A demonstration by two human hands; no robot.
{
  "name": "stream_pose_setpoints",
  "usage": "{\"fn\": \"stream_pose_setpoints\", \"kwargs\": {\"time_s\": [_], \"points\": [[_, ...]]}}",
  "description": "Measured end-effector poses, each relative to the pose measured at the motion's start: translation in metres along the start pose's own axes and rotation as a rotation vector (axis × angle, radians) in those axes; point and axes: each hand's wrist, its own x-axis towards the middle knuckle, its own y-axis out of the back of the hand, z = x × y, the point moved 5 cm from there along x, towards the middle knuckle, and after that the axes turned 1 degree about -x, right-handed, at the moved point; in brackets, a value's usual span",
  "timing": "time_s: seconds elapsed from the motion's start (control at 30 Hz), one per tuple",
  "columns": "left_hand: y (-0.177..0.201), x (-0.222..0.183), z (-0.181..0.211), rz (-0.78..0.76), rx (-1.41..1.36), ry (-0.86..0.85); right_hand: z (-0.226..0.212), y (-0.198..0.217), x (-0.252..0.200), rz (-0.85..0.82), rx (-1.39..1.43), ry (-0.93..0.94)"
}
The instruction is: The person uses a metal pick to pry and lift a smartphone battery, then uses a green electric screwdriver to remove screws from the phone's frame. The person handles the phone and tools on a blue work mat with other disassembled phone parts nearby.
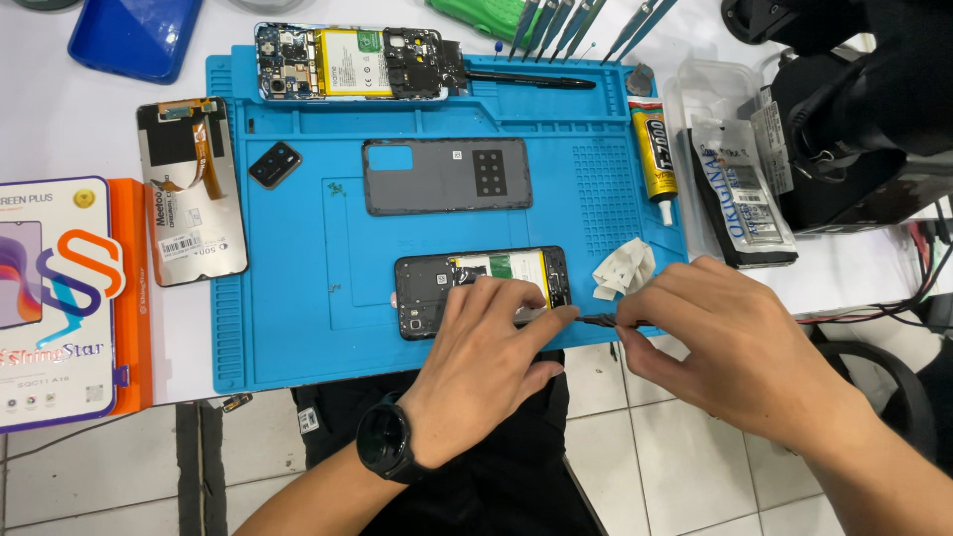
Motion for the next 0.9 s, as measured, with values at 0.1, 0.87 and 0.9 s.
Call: {"fn": "stream_pose_setpoints", "kwargs": {"time_s": [0.1, 0.87, 0.9], "points": [[0.001, 0.001, 0.000, 0.016, 0.003, -0.002, 0.001, -0.002, 0.003, -0.005, -0.012, -0.001], [0.102, -0.078, -0.079, 0.205, 0.451, 0.268, 0.031, -0.012, -0.004, -0.493, -0.781, -0.443], [0.100, -0.077, -0.080, 0.206, 0.454, 0.277, 0.029, -0.009, 0.003, -0.492, -0.779, -0.434]]}}
